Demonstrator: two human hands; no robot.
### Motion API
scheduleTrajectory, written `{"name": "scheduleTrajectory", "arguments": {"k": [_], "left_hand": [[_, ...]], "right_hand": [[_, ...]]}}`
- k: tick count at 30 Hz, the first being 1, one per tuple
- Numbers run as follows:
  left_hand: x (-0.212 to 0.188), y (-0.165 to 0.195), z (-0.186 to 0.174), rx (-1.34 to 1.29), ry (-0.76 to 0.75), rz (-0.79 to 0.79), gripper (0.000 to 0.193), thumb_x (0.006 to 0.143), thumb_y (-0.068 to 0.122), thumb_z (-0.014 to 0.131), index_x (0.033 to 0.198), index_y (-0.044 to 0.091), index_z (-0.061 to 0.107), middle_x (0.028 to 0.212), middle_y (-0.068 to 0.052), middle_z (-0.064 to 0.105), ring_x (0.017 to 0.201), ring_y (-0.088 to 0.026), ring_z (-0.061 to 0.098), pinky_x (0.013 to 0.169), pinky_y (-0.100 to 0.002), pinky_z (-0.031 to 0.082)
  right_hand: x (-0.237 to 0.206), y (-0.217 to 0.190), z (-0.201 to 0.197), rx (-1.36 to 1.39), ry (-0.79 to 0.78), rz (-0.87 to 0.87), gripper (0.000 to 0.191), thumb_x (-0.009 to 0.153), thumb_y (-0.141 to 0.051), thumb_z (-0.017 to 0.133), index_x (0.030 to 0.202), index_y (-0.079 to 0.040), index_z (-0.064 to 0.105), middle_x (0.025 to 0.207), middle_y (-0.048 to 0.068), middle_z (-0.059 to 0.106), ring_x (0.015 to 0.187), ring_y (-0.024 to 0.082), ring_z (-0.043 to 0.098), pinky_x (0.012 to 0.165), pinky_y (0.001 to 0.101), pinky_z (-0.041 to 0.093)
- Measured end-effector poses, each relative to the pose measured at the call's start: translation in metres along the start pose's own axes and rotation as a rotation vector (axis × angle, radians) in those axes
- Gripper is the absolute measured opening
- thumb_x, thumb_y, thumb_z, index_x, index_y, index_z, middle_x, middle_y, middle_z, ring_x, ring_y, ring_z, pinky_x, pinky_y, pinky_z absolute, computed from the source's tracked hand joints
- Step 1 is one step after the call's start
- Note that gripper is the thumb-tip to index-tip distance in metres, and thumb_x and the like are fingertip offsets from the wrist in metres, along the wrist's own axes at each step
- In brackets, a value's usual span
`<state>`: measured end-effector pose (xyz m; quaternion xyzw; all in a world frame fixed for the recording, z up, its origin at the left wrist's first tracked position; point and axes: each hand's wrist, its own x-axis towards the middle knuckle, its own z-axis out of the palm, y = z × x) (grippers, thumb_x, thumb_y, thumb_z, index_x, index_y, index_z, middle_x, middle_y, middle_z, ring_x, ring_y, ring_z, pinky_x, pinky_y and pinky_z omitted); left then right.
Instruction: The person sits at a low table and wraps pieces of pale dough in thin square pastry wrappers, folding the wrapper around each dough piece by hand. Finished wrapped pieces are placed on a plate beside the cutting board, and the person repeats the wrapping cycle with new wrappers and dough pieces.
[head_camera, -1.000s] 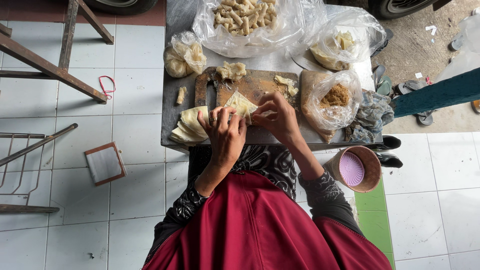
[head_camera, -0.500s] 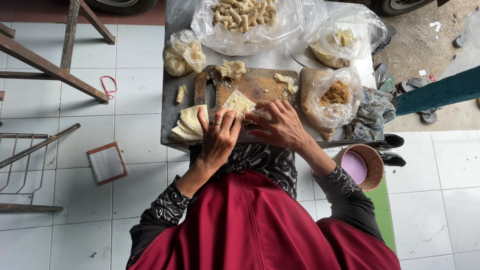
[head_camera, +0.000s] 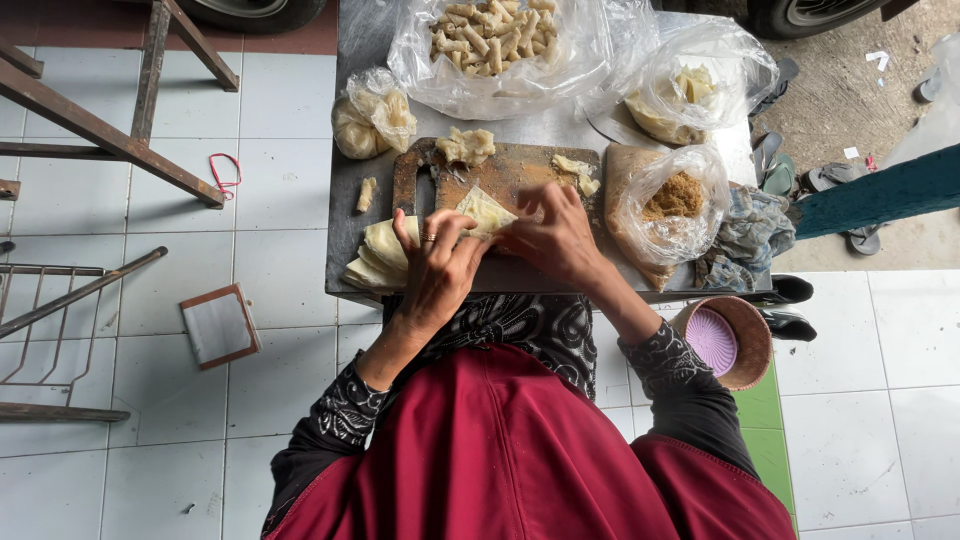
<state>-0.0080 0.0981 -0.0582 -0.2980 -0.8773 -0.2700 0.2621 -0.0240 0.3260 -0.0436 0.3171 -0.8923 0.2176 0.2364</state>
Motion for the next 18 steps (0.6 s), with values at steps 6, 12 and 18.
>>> {"name": "scheduleTrajectory", "arguments": {"k": [6, 12, 18], "left_hand": [[0.011, 0.007, 0.012, -0.115, 0.041, -0.272, 0.015, 0.083, 0.013, 0.081, 0.077, 0.007, 0.068, 0.111, -0.002, 0.059, 0.118, -0.026, 0.052, 0.112, -0.063, 0.023], [0.012, 0.009, 0.012, -0.100, 0.046, -0.305, 0.014, 0.081, 0.012, 0.083, 0.080, 0.009, 0.069, 0.116, -0.003, 0.058, 0.121, -0.026, 0.050, 0.112, -0.064, 0.023], [0.009, 0.005, -0.001, -0.042, 0.013, -0.139, 0.013, 0.081, 0.016, 0.084, 0.087, 0.012, 0.073, 0.129, -0.003, 0.056, 0.129, -0.028, 0.047, 0.114, -0.070, 0.014]], "right_hand": [[0.009, 0.004, 0.015, 0.173, -0.083, 0.408, 0.025, 0.067, -0.030, 0.093, 0.084, -0.018, 0.080, 0.106, 0.009, 0.051, 0.104, 0.027, 0.050, 0.084, 0.0406, 0.045], [0.008, -0.007, 0.020, 0.173, 0.027, 0.453, 0.034, 0.066, -0.032, 0.091, 0.094, -0.018, 0.078, 0.113, 0.009, 0.048, 0.114, 0.029, 0.045, 0.091, 0.0431, 0.043], [-0.002, -0.014, 0.003, 0.002, 0.016, 0.252, 0.022, 0.078, -0.035, 0.089, 0.097, -0.026, 0.081, 0.121, 0.007, 0.052, 0.119, 0.029, 0.044, 0.099, 0.0437, 0.036]]}}
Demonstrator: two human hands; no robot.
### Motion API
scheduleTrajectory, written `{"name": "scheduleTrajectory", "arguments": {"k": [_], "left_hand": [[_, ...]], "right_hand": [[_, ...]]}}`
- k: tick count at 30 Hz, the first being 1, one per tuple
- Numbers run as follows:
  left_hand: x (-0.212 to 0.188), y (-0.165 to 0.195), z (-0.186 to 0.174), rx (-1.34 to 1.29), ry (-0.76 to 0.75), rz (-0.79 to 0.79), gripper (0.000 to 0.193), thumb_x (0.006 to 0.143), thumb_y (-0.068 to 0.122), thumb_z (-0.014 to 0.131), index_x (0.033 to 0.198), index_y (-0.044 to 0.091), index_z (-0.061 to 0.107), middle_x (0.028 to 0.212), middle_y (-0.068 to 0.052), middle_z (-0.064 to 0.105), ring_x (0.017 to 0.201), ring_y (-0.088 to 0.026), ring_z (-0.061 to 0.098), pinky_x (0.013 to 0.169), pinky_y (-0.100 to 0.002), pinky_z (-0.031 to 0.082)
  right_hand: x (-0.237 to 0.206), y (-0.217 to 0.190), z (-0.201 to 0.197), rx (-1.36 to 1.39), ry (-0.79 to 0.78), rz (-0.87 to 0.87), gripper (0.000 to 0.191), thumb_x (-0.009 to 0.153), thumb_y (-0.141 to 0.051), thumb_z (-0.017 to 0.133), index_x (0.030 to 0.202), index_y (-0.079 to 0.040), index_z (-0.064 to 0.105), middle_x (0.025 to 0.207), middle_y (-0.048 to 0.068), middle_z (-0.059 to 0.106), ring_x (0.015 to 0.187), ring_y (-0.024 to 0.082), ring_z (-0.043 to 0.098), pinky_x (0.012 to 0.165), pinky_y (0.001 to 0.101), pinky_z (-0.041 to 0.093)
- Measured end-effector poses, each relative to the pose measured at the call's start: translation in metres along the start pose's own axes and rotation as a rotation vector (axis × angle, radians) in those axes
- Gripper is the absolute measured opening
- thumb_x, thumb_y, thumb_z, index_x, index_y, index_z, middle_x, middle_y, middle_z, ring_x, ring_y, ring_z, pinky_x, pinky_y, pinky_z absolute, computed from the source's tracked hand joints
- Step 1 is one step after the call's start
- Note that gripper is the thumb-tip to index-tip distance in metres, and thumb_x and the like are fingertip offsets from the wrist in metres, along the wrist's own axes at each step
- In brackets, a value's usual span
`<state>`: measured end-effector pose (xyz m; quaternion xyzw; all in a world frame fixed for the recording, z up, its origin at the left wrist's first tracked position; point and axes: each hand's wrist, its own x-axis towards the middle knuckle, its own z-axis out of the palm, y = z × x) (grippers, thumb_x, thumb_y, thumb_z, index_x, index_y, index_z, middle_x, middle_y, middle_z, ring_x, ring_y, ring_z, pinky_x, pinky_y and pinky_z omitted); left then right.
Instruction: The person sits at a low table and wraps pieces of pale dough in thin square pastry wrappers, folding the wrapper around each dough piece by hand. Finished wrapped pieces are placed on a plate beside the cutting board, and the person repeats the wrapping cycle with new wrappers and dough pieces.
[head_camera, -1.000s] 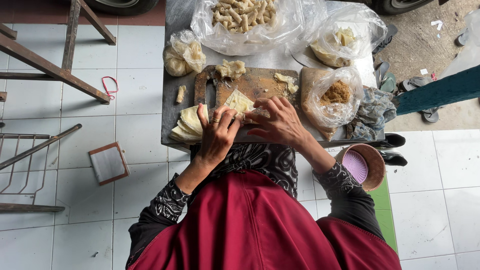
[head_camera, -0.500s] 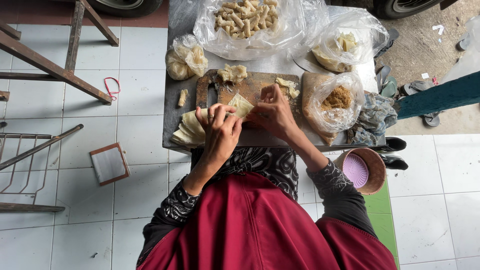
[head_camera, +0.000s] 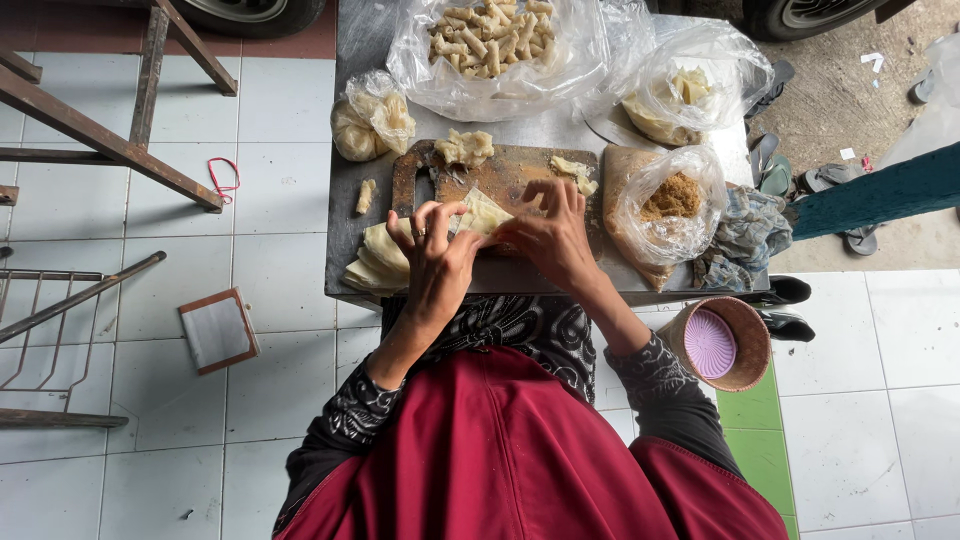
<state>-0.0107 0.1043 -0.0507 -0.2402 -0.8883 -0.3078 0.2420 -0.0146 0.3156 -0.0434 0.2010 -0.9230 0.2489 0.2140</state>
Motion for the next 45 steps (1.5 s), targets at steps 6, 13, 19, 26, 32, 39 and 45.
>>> {"name": "scheduleTrajectory", "arguments": {"k": [6, 13, 19, 26, 32, 39, 45], "left_hand": [[-0.002, -0.006, -0.003, 0.040, -0.030, 0.113, 0.014, 0.085, 0.018, 0.084, 0.091, 0.011, 0.074, 0.141, -0.006, 0.051, 0.132, -0.028, 0.044, 0.117, -0.070, 0.010], [0.011, -0.009, 0.004, -0.083, -0.087, -0.103, 0.012, 0.086, 0.017, 0.079, 0.086, 0.006, 0.073, 0.130, -0.010, 0.053, 0.128, -0.031, 0.044, 0.112, -0.067, 0.016], [0.017, -0.006, 0.009, 0.006, -0.097, -0.169, 0.017, 0.089, 0.018, 0.075, 0.078, 0.006, 0.071, 0.122, -0.010, 0.054, 0.120, -0.029, 0.047, 0.111, -0.060, 0.022], [0.015, 0.002, 0.011, -0.080, -0.005, -0.228, 0.019, 0.080, 0.019, 0.083, 0.073, 0.008, 0.069, 0.122, -0.010, 0.053, 0.122, -0.033, 0.044, 0.112, -0.056, 0.021], [0.010, 0.005, 0.005, -0.060, 0.081, -0.149, 0.013, 0.081, 0.017, 0.086, 0.086, 0.011, 0.075, 0.137, -0.009, 0.049, 0.130, -0.032, 0.041, 0.114, -0.064, 0.017], [0.010, 0.000, 0.001, -0.001, -0.027, -0.045, 0.009, 0.088, 0.017, 0.081, 0.092, 0.011, 0.076, 0.143, -0.008, 0.047, 0.133, -0.030, 0.041, 0.116, -0.069, 0.014], [0.016, -0.003, -0.003, -0.050, -0.098, -0.044, 0.015, 0.083, 0.020, 0.082, 0.088, 0.008, 0.075, 0.139, -0.013, 0.046, 0.131, -0.033, 0.039, 0.110, -0.072, 0.012]], "right_hand": [[0.003, 0.002, -0.006, -0.059, -0.038, -0.076, 0.024, 0.076, -0.037, 0.088, 0.098, -0.029, 0.083, 0.124, 0.007, 0.054, 0.115, 0.028, 0.045, 0.096, 0.0458, 0.036], [0.022, 0.011, 0.007, 0.089, -0.232, 0.228, 0.022, 0.073, -0.034, 0.093, 0.087, -0.024, 0.080, 0.112, 0.009, 0.048, 0.117, 0.030, 0.042, 0.088, 0.0460, 0.035], [0.018, -0.001, 0.013, 0.127, -0.111, 0.206, 0.025, 0.073, -0.031, 0.089, 0.096, -0.026, 0.080, 0.121, 0.007, 0.047, 0.119, 0.029, 0.040, 0.094, 0.0450, 0.035], [0.006, -0.002, 0.007, 0.047, -0.084, 0.117, 0.022, 0.076, -0.037, 0.087, 0.096, -0.030, 0.082, 0.121, 0.004, 0.052, 0.113, 0.028, 0.042, 0.097, 0.0438, 0.033], [0.010, -0.003, 0.016, 0.026, -0.082, 0.187, 0.017, 0.082, -0.038, 0.085, 0.095, -0.028, 0.082, 0.121, 0.003, 0.055, 0.119, 0.029, 0.044, 0.096, 0.0458, 0.033], [0.004, -0.017, 0.007, 0.015, -0.015, 0.165, 0.021, 0.076, -0.041, 0.086, 0.091, -0.028, 0.084, 0.119, 0.007, 0.054, 0.118, 0.030, 0.043, 0.097, 0.0503, 0.031], [0.010, -0.015, 0.014, -0.015, -0.056, 0.260, 0.021, 0.079, -0.040, 0.086, 0.094, -0.026, 0.083, 0.120, 0.004, 0.055, 0.120, 0.030, 0.044, 0.098, 0.0489, 0.033]]}}
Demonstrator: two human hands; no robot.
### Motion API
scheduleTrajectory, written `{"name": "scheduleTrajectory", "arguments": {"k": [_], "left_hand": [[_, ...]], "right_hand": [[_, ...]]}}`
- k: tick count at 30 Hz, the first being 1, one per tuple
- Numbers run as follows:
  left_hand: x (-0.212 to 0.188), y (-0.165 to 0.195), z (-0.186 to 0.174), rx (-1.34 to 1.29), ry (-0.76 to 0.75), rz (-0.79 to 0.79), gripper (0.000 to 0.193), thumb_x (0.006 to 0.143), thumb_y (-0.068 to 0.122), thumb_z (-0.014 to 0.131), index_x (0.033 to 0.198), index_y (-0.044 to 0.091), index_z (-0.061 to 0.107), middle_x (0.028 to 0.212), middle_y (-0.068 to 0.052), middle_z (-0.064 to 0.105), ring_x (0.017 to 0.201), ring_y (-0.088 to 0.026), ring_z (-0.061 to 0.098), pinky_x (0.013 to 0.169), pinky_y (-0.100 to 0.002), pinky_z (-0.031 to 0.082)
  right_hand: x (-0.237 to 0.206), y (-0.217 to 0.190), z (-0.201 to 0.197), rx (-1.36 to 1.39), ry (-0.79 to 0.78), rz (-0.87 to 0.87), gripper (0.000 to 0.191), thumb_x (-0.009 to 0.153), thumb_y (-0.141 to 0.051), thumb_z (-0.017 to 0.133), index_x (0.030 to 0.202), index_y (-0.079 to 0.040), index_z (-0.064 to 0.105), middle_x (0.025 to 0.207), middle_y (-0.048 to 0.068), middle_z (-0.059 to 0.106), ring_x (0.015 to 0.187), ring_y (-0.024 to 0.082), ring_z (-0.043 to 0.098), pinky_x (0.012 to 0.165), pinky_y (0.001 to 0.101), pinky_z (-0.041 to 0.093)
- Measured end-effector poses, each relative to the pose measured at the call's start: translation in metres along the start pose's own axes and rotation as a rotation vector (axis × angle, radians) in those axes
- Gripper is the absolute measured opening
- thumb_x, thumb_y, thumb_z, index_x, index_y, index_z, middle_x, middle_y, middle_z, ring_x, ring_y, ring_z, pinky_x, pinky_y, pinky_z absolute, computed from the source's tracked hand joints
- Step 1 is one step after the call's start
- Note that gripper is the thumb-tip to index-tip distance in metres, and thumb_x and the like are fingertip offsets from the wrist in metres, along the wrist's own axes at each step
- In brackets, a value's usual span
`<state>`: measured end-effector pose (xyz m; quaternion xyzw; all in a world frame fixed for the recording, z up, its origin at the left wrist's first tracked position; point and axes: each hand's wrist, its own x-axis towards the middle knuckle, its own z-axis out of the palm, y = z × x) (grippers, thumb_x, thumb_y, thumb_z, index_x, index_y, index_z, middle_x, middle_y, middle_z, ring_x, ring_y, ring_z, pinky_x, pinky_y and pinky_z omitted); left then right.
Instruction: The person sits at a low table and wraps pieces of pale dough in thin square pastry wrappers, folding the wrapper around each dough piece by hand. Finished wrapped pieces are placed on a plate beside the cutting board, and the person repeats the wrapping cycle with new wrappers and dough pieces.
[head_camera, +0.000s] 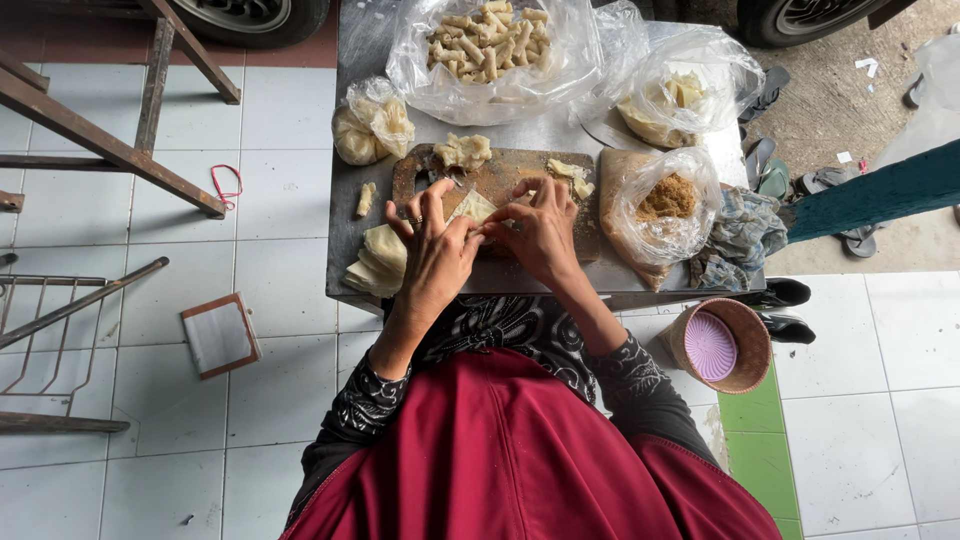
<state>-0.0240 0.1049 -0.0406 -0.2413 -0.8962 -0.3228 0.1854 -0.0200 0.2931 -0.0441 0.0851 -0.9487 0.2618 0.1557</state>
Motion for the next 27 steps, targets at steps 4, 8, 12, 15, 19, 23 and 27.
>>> {"name": "scheduleTrajectory", "arguments": {"k": [4, 8, 12, 15, 19, 23, 27], "left_hand": [[0.000, 0.000, 0.002, 0.031, -0.010, -0.019, 0.011, 0.086, 0.018, 0.079, 0.090, 0.009, 0.075, 0.136, -0.010, 0.048, 0.130, -0.031, 0.041, 0.112, -0.069, 0.015], [0.001, 0.001, 0.009, 0.049, -0.003, -0.077, 0.009, 0.088, 0.015, 0.078, 0.089, 0.007, 0.073, 0.132, -0.011, 0.048, 0.129, -0.030, 0.041, 0.113, -0.067, 0.017], [0.003, 0.003, 0.014, 0.016, 0.050, -0.139, 0.010, 0.086, 0.014, 0.080, 0.086, 0.007, 0.073, 0.130, -0.010, 0.049, 0.128, -0.031, 0.041, 0.113, -0.062, 0.019], [0.003, 0.004, 0.015, -0.070, 0.123, -0.199, 0.010, 0.084, 0.015, 0.081, 0.086, 0.008, 0.073, 0.133, -0.010, 0.049, 0.128, -0.031, 0.040, 0.114, -0.056, 0.022], [-0.001, 0.004, 0.011, -0.069, 0.166, -0.125, 0.013, 0.080, 0.017, 0.083, 0.087, 0.010, 0.076, 0.136, -0.012, 0.049, 0.128, -0.034, 0.040, 0.111, -0.058, 0.020], [-0.005, 0.002, 0.011, 0.015, 0.135, -0.091, 0.011, 0.085, 0.013, 0.081, 0.094, 0.009, 0.076, 0.140, -0.010, 0.049, 0.130, -0.031, 0.044, 0.116, -0.057, 0.020], [-0.008, 0.000, 0.015, 0.037, 0.137, -0.086, 0.009, 0.089, 0.011, 0.079, 0.097, 0.013, 0.077, 0.139, -0.009, 0.049, 0.131, -0.030, 0.044, 0.118, -0.059, 0.020]], "right_hand": [[0.005, 0.003, 0.005, 0.006, -0.018, 0.056, 0.022, 0.076, -0.041, 0.088, 0.092, -0.027, 0.083, 0.118, 0.005, 0.053, 0.120, 0.029, 0.043, 0.096, 0.0491, 0.033], [0.001, 0.001, 0.007, 0.039, 0.010, 0.064, 0.021, 0.076, -0.041, 0.087, 0.092, -0.029, 0.082, 0.125, 0.006, 0.050, 0.119, 0.028, 0.041, 0.096, 0.0487, 0.034], [-0.003, -0.001, 0.008, -0.041, 0.105, -0.052, 0.022, 0.075, -0.042, 0.087, 0.091, -0.028, 0.082, 0.124, 0.006, 0.051, 0.123, 0.030, 0.041, 0.099, 0.0514, 0.032], [-0.003, -0.001, 0.009, -0.067, 0.095, -0.056, 0.018, 0.082, -0.040, 0.084, 0.096, -0.028, 0.082, 0.124, 0.005, 0.051, 0.123, 0.029, 0.042, 0.099, 0.0496, 0.032], [0.006, -0.002, 0.011, -0.063, 0.013, 0.023, 0.017, 0.085, -0.038, 0.083, 0.096, -0.024, 0.081, 0.124, 0.006, 0.051, 0.121, 0.030, 0.042, 0.096, 0.0489, 0.033], [0.005, -0.005, 0.008, 0.053, 0.051, 0.049, 0.025, 0.078, -0.040, 0.085, 0.098, -0.025, 0.080, 0.124, 0.010, 0.048, 0.116, 0.030, 0.040, 0.093, 0.0477, 0.034], [-0.003, -0.010, 0.007, -0.031, 0.132, 0.008, 0.018, 0.080, -0.039, 0.084, 0.093, -0.028, 0.079, 0.124, 0.008, 0.049, 0.120, 0.029, 0.041, 0.095, 0.0472, 0.034]]}}
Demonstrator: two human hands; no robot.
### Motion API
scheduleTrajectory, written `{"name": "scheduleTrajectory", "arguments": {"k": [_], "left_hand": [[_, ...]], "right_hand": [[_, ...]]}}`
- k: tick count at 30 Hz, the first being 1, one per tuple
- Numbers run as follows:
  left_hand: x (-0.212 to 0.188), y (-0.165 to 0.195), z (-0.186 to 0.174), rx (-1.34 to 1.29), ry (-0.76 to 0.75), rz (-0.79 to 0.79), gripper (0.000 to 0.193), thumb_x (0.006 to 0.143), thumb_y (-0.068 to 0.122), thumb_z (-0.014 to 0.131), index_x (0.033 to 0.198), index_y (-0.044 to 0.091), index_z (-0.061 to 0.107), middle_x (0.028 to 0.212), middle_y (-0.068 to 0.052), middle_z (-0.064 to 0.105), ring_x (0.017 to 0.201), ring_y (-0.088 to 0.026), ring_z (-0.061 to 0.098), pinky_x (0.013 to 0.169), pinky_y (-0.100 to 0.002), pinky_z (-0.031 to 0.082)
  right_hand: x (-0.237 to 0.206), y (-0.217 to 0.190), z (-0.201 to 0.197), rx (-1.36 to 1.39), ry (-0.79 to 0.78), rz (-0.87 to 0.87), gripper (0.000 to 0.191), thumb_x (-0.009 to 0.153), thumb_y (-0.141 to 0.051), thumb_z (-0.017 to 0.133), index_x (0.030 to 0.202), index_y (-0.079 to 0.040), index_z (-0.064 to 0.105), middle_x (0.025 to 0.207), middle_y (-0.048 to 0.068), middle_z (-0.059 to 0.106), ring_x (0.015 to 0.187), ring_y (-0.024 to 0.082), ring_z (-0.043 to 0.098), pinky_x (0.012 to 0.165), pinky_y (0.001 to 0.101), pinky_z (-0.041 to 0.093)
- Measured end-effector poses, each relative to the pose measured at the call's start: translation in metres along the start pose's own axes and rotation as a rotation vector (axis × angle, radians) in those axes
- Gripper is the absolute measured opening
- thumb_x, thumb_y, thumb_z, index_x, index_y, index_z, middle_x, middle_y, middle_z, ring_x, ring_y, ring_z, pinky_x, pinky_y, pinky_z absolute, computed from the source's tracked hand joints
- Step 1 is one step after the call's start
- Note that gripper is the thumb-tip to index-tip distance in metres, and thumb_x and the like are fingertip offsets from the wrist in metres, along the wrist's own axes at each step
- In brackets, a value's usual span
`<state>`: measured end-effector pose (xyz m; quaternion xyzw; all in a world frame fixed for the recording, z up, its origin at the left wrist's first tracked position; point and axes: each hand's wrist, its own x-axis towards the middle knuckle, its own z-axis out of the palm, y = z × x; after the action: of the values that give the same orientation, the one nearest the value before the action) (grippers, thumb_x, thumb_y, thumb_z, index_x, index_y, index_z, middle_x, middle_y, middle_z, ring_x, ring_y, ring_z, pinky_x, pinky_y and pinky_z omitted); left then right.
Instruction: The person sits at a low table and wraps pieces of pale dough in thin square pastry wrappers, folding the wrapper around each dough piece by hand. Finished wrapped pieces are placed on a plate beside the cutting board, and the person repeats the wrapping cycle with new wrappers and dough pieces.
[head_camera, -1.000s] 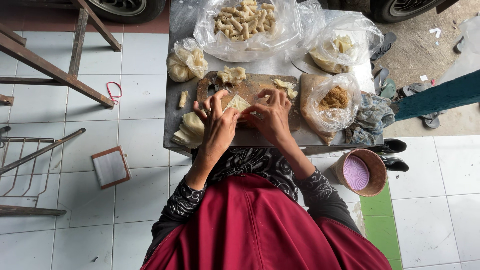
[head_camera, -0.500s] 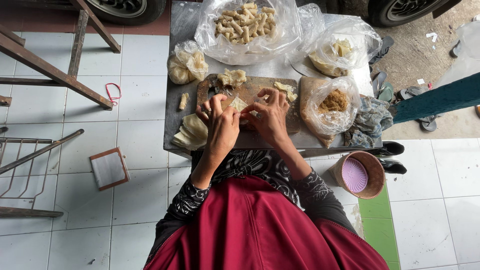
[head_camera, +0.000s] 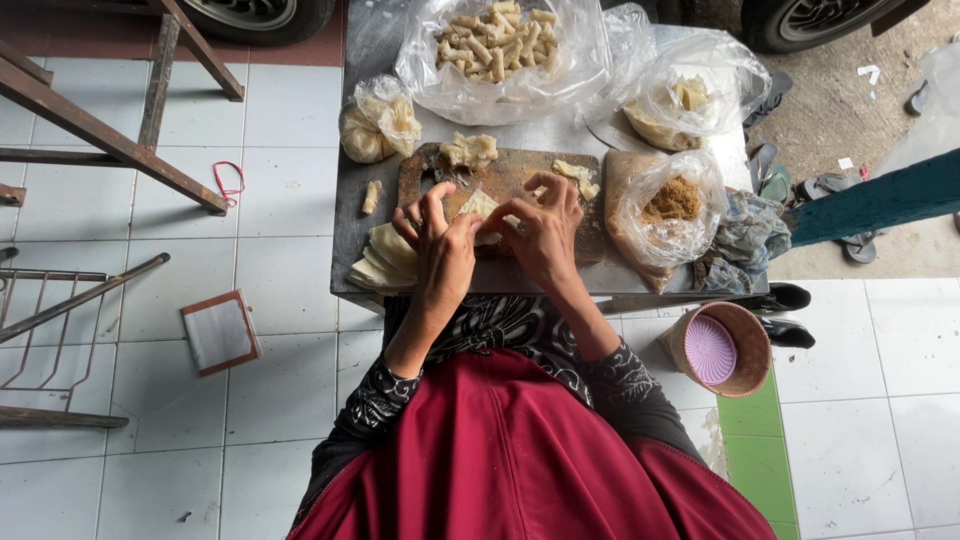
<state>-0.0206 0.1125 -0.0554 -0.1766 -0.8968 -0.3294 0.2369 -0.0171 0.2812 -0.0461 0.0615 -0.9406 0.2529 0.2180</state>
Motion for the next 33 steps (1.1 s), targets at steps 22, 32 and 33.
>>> {"name": "scheduleTrajectory", "arguments": {"k": [22, 32, 33], "left_hand": [[-0.007, 0.000, -0.009, 0.147, -0.003, -0.055, 0.067, 0.075, 0.011, 0.086, 0.135, 0.015, 0.055, 0.159, -0.017, 0.025, 0.138, -0.035, 0.042, 0.111, -0.080, 0.018], [-0.010, 0.001, -0.010, 0.151, -0.003, -0.016, 0.062, 0.077, 0.013, 0.087, 0.131, 0.014, 0.056, 0.159, -0.019, 0.026, 0.134, -0.037, 0.043, 0.109, -0.081, 0.019], [-0.008, 0.002, -0.010, 0.145, -0.004, -0.026, 0.062, 0.076, 0.014, 0.087, 0.130, 0.013, 0.056, 0.159, -0.019, 0.026, 0.133, -0.037, 0.043, 0.109, -0.081, 0.018]], "right_hand": [[0.031, 0.019, -0.008, -0.069, -0.114, -0.079, 0.032, 0.087, -0.050, 0.077, 0.107, -0.026, 0.075, 0.130, 0.007, 0.048, 0.118, 0.027, 0.042, 0.101, 0.0455, 0.037], [0.039, 0.019, 0.004, 0.232, -0.186, -0.040, 0.015, 0.076, -0.031, 0.082, 0.087, -0.021, 0.081, 0.129, 0.006, 0.055, 0.118, 0.024, 0.046, 0.103, 0.0396, 0.046], [0.041, 0.021, -0.001, 0.412, -0.220, 0.046, 0.016, 0.074, -0.027, 0.082, 0.087, -0.018, 0.080, 0.127, 0.005, 0.055, 0.119, 0.022, 0.047, 0.103, 0.0370, 0.049]]}}
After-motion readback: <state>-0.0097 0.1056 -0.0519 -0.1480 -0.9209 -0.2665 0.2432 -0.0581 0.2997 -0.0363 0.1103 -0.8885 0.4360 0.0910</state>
